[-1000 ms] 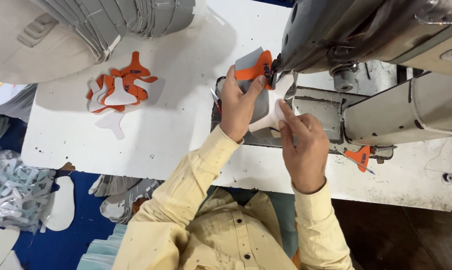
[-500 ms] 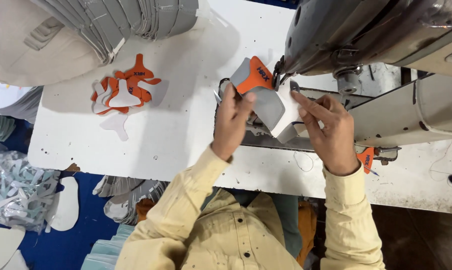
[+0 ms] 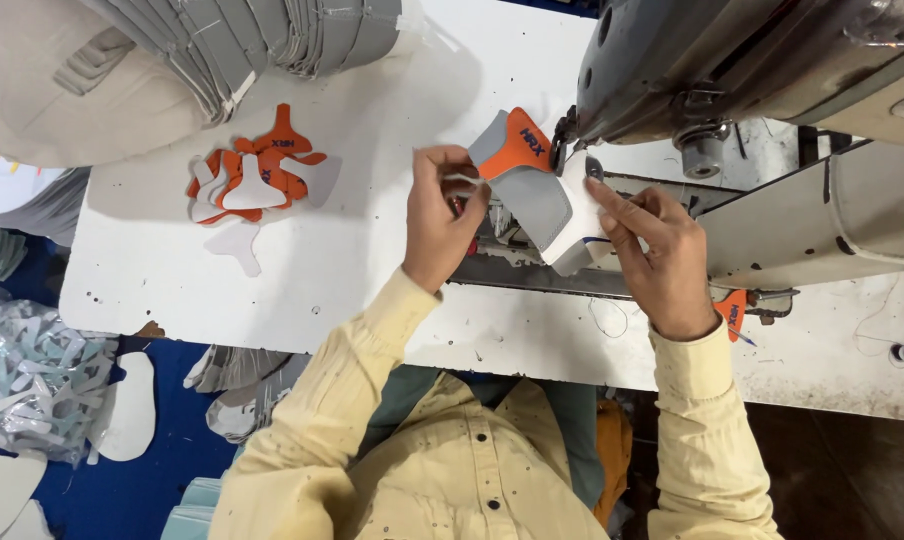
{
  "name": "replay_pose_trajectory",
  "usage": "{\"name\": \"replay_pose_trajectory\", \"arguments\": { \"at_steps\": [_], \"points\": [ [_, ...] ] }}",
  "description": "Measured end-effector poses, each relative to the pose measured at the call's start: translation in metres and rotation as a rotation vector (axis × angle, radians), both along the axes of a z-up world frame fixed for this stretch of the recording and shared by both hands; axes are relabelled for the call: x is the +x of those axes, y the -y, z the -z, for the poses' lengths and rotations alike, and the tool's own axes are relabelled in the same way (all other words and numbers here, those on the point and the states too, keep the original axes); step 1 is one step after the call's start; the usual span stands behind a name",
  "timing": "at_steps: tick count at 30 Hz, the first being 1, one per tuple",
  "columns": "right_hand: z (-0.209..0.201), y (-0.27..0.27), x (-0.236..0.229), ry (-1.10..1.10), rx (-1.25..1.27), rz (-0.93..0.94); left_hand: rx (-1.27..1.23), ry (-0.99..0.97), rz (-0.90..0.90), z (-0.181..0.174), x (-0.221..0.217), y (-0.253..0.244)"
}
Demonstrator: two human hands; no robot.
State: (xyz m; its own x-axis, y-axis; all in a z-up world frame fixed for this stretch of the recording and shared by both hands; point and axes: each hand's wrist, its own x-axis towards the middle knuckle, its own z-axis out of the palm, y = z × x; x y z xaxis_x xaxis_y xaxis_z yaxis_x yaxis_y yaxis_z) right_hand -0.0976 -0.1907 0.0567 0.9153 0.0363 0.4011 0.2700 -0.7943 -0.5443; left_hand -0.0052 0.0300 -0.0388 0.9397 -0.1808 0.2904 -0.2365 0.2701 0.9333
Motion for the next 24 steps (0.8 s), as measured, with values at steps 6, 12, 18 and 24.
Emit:
{"name": "replay_pose_trajectory", "arguments": {
  "at_steps": [6,12,18,24],
  "points": [
    [0.003,-0.002,-0.003,-0.019,0.032,0.026,0.451,0.376,-0.352,-0.032,0.039,0.006],
    [0.006,-0.002,-0.003,0.000,0.044,-0.001,0.518,0.484,-0.204,-0.049,0.048,0.001],
    [0.005,-0.006,-0.006,0.056,-0.008,0.005,0.454,0.510,-0.076,-0.050,0.062,0.000],
    [-0.020,-0.011,-0.003,0.300,-0.307,0.009,0.501,0.561,-0.063,-0.052,0.025,-0.010]
  ]
}}
